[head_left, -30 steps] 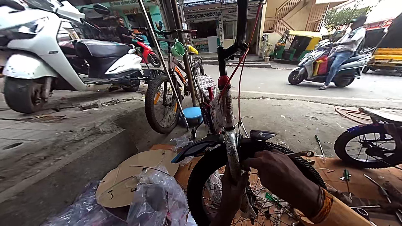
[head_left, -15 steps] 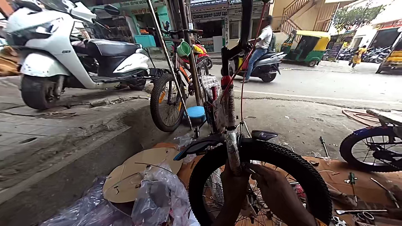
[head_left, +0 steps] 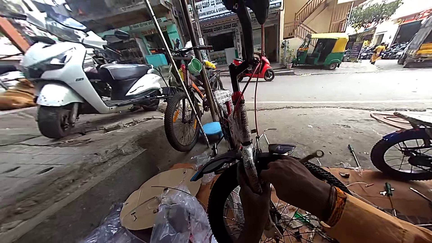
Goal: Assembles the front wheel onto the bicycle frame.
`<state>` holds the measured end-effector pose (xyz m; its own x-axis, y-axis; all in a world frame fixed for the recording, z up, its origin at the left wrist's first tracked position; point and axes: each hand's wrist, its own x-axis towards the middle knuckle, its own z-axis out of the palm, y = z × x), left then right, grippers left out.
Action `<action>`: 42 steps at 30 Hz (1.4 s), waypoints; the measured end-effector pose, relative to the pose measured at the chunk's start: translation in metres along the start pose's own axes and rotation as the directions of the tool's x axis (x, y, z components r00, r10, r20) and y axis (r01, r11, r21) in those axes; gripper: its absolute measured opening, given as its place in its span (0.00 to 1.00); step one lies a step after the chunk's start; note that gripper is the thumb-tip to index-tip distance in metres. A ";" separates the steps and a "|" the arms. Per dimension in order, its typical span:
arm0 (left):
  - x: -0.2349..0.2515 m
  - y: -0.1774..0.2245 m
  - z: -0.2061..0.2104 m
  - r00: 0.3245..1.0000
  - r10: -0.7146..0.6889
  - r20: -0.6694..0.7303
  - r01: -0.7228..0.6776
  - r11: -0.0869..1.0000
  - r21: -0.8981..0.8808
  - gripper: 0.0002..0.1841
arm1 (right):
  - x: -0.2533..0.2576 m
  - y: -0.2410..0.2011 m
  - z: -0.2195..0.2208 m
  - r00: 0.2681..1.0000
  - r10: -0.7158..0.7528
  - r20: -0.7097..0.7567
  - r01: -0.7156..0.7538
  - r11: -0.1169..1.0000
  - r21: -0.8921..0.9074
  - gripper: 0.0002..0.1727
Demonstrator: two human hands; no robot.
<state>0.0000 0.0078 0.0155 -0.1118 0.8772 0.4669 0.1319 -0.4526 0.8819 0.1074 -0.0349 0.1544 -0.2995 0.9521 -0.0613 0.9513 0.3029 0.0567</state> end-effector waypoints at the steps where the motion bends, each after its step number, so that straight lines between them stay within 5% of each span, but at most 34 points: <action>1: 0.002 0.001 0.000 1.000 0.012 0.005 -0.012 0.996 0.085 0.56 | 0.000 0.002 0.000 1.000 0.008 0.012 -0.008 1.000 0.013 0.12; 6: 0.000 0.000 0.003 0.987 0.158 0.043 -0.162 0.906 0.391 0.54 | -0.004 0.007 0.005 0.993 0.114 -0.011 -0.114 0.992 0.054 0.10; 10: 0.002 -0.004 0.002 0.984 0.171 0.043 -0.174 0.896 0.409 0.54 | -0.018 0.006 0.053 0.906 0.307 -0.291 -0.175 0.899 0.401 0.13; 13: 0.003 -0.005 0.002 0.978 0.202 0.053 -0.207 0.903 0.377 0.56 | -0.022 -0.011 0.111 0.779 0.547 -0.307 -0.030 0.522 0.852 0.17; 15: 0.001 -0.005 0.005 0.972 0.230 0.043 -0.230 0.900 0.371 0.55 | -0.019 -0.023 0.129 0.736 0.625 -0.261 0.118 0.262 0.958 0.16; 16: 0.002 -0.005 0.006 0.970 0.242 0.033 -0.236 0.897 0.373 0.55 | -0.020 -0.024 0.129 0.743 0.620 -0.253 0.135 0.232 0.963 0.16; 20: 0.004 -0.008 0.005 0.971 0.236 0.026 -0.231 0.912 0.338 0.55 | -0.032 0.001 0.104 0.827 0.457 -0.328 0.016 0.564 0.826 0.13; 25: 0.002 -0.008 0.002 0.981 0.188 0.041 -0.191 0.934 0.301 0.56 | -0.022 0.018 0.033 0.972 0.169 -0.164 -0.109 0.940 0.323 0.10; 32: 0.001 -0.004 0.002 0.966 0.256 0.034 -0.251 0.899 0.358 0.54 | 0.003 0.006 -0.006 0.984 -0.105 -0.142 0.085 0.987 -0.140 0.07; 42: 0.002 -0.005 0.002 0.968 0.248 0.034 -0.240 0.879 0.411 0.55 | 0.009 0.009 -0.008 0.999 -0.002 -0.045 -0.004 0.991 -0.133 0.07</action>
<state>0.0009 0.0123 0.0126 -0.0417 0.7427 0.6684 0.5479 -0.5424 0.6369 0.1123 -0.0236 0.1620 -0.3041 0.9525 -0.0163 0.9346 0.3016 0.1888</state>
